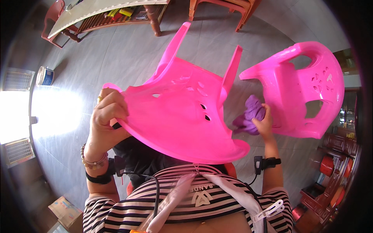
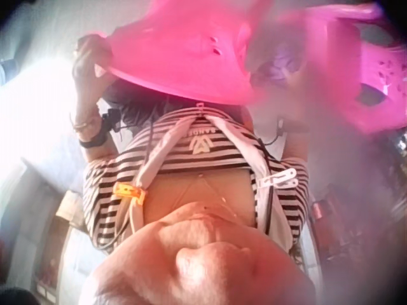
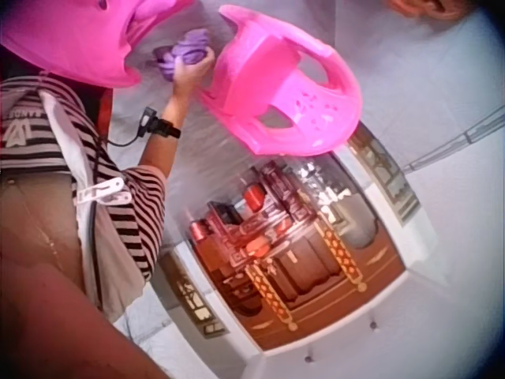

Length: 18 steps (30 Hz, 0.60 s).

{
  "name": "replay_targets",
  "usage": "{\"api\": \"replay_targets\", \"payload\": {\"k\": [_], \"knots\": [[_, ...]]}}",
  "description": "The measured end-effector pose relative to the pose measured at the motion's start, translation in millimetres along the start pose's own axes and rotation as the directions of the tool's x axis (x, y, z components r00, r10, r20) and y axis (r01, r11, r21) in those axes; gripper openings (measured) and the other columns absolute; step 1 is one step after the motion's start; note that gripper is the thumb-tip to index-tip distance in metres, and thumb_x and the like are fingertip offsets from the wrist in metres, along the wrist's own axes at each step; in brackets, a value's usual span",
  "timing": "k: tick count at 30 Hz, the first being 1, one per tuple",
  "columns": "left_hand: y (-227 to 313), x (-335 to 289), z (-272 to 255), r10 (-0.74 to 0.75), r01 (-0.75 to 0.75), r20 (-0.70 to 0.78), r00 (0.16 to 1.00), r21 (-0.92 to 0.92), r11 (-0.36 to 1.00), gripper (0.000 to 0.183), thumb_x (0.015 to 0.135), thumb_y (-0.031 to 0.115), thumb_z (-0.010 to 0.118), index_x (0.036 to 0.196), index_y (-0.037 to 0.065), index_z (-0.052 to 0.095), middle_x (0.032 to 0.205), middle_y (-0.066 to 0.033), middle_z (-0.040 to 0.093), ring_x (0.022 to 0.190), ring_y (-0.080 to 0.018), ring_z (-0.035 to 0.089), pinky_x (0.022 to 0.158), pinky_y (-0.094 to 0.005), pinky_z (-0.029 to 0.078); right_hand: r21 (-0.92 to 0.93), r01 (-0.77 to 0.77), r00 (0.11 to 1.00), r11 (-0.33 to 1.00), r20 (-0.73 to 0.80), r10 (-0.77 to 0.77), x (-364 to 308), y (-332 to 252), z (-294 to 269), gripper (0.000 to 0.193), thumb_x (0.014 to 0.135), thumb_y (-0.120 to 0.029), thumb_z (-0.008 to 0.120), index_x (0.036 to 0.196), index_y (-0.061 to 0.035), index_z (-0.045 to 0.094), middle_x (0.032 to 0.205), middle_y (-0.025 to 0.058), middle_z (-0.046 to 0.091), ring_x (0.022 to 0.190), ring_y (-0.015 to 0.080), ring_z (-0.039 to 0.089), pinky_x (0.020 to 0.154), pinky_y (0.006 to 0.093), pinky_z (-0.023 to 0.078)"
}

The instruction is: Wiping a small pink plastic chair with a purple cloth.

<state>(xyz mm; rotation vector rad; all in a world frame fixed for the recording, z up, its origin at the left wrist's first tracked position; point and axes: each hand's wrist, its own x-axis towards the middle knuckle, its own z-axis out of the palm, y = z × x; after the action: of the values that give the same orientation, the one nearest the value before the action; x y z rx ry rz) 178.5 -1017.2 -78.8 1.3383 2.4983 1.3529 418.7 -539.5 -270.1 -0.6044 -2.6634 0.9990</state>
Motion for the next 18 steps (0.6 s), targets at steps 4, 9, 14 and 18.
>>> {"api": "replay_targets", "payload": {"k": [4,9,14,18], "knots": [[-7.0,-21.9,6.9,-0.152,0.146,0.101,0.983,0.057,0.988,0.032,0.055,0.0,0.078,0.069,0.009,0.051,0.1,-0.0022,0.06,0.111,-0.0299,0.051,0.091,-0.0427,0.043,0.095,-0.188,0.979,0.977,0.091,0.18,51.5,-76.6,-28.5,0.065,0.065,-0.004,0.07,0.127,-0.0058,0.05,0.125,0.0123,0.054,0.119,0.0256,0.052,0.104,0.0359,0.038],[-39.3,-56.8,22.4,-0.197,0.191,0.0,0.98,0.246,0.95,0.029,0.054,0.004,0.081,0.075,0.01,0.062,0.129,-0.0118,0.052,0.126,-0.0384,0.041,0.101,-0.0487,0.039,0.393,0.004,0.994,0.919,0.096,-0.046,89.3,-156.7,-33.5,0.061,0.07,0.0,0.069,0.128,-0.0039,0.05,0.126,0.0073,0.054,0.118,0.0192,0.052,0.102,0.0319,0.04],[-78.9,-55.4,44.7,-0.246,0.305,-0.221,0.944,0.301,0.904,0.049,0.058,0.01,0.087,0.102,0.012,0.066,0.143,-0.0154,0.042,0.129,-0.0376,0.043,0.1,-0.0481,0.044,0.491,0.074,0.958,0.868,0.208,-0.199,98.7,-208.9,-1.7,0.062,0.072,-0.002,0.072,0.13,-0.006,0.051,0.125,0.0063,0.054,0.115,0.017,0.053,0.101,0.0297,0.041],[-108.5,-69.8,62.7,-0.595,0.538,-0.203,0.777,-0.275,0.797,0.092,0.076,0.017,0.081,0.151,0.015,0.027,0.142,-0.0192,0.042,0.12,-0.0305,0.055,0.092,-0.0385,0.051,0.498,0.104,0.877,0.861,0.361,-0.316,90.0,-234.2,26.9,0.061,0.07,-0.006,0.072,0.127,-0.0047,0.052,0.122,0.0077,0.059,0.116,0.0175,0.055,0.101,0.0308,0.041]]}}
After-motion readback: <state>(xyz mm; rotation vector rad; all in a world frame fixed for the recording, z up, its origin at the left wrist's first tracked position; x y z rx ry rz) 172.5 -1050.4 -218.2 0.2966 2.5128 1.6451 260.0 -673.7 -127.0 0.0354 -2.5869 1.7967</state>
